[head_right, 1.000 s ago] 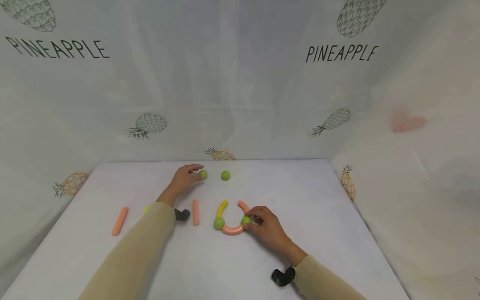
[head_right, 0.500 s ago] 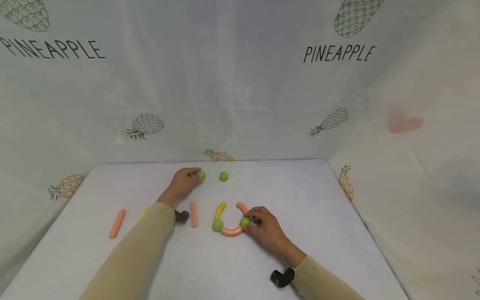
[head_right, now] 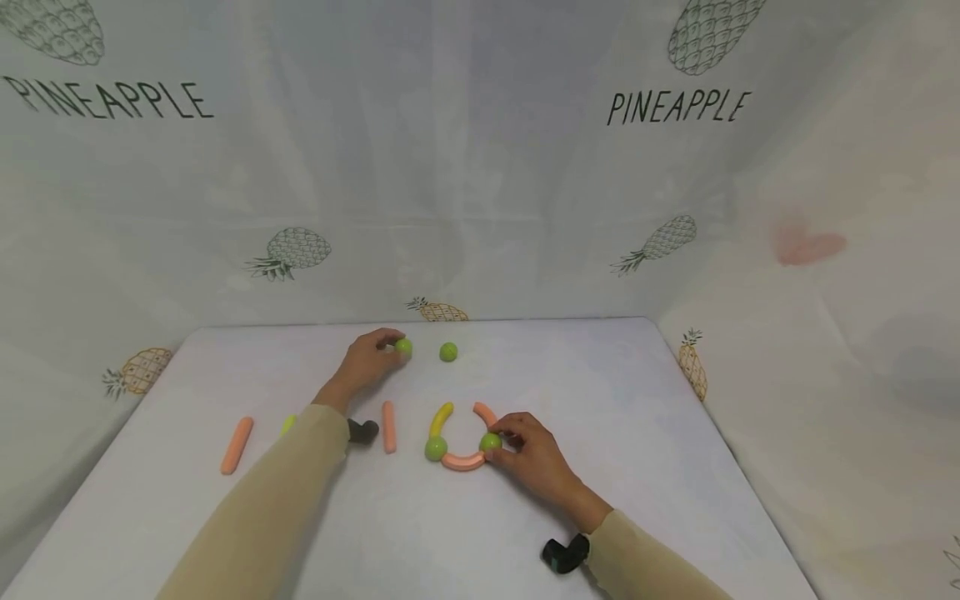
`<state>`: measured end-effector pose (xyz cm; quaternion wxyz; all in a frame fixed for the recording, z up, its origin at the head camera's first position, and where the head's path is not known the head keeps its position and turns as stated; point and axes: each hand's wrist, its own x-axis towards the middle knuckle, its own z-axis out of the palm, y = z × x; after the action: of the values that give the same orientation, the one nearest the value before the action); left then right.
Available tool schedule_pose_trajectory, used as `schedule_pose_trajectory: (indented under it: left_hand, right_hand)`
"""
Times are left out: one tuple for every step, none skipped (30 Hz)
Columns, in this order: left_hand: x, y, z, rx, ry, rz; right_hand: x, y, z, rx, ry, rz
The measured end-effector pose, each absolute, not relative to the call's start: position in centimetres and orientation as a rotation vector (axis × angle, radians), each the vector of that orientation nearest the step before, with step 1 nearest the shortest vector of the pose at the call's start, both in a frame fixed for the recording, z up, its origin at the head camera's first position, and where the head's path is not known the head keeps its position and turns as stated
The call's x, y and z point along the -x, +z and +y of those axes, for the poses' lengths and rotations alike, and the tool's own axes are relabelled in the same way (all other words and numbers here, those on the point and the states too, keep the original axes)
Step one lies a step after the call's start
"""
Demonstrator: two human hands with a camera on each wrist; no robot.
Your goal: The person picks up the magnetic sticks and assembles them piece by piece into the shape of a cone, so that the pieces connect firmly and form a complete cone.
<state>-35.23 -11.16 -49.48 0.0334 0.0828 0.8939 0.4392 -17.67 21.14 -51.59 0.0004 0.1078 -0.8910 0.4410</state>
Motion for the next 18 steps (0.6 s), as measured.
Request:
schedule_pose_trajectory:
  left_hand:
    - [35.0,-49.2,-11.0,-0.264,1.377,2.738]
    - [34.8,-48.9,-10.8,-0.28,1.396,2.729]
    - [34.6,-48.5,-10.6,-0.303,1.415,2.721]
    - [34.2,-48.2,-10.3,-0.324,1.43,2.708]
    - [33.9,-47.9,-9.9,-0.351,1.447,2.695]
    - [33.5,-47.6,-9.4,-0.366,1.458,2.685]
    - [33.1,-47.3,-8.9,-0.383,1.471,2.674]
    - [32.6,-47.2,-8.4,-0.398,1.478,2.661]
    - [32.0,-47.0,-7.8,-0.408,1.484,2.653]
    - [31.4,-46.9,-7.2,-0.414,1.486,2.646]
    - [30.9,-46.9,-6.6,-0.418,1.488,2.643]
    - [30.3,-46.9,-6.0,-0.417,1.487,2.643]
    - [29.7,-46.8,-5.4,-0.421,1.49,2.638]
    - [29.2,-46.9,-4.9,-0.416,1.488,2.635]
    - [28.8,-47.0,-4.4,-0.413,1.487,2.637]
    - [28.3,-47.2,-4.0,-0.404,1.482,2.639]
    - [27.9,-47.3,-3.6,-0.397,1.479,2.64]
    - [27.5,-47.5,-3.3,-0.387,1.474,2.641]
  right_hand:
    - [17.6,-51.6,21.1,-0.34,1.384,-2.799]
    - [17.6,-51.6,21.1,-0.343,1.384,-2.797]
    - [17.6,-51.5,21.2,-0.342,1.383,-2.795]
    - [17.6,-51.5,21.2,-0.343,1.382,-2.792]
    - [17.6,-51.5,21.2,-0.347,1.38,-2.789]
    - [17.6,-51.5,21.2,-0.345,1.379,-2.79]
    - [17.6,-51.4,21.2,-0.349,1.372,-2.788]
    - [17.6,-51.4,21.2,-0.35,1.374,-2.787]
    - [17.6,-51.5,21.3,-0.349,1.372,-2.789]
    - [17.7,-51.5,21.3,-0.352,1.372,-2.789]
    - [17.7,-51.6,21.3,-0.355,1.377,-2.79]
    - [17.8,-51.7,21.3,-0.358,1.378,-2.789]
    - [17.8,-51.8,21.3,-0.368,1.381,-2.784]
    - [17.8,-51.8,21.3,-0.373,1.389,-2.782]
    - [17.9,-51.9,21.3,-0.38,1.391,-2.778]
    - [17.9,-51.9,21.3,-0.389,1.394,-2.774]
    - [17.9,-51.9,21.3,-0.397,1.394,-2.771]
    - [17.9,-52.0,21.3,-0.407,1.393,-2.766]
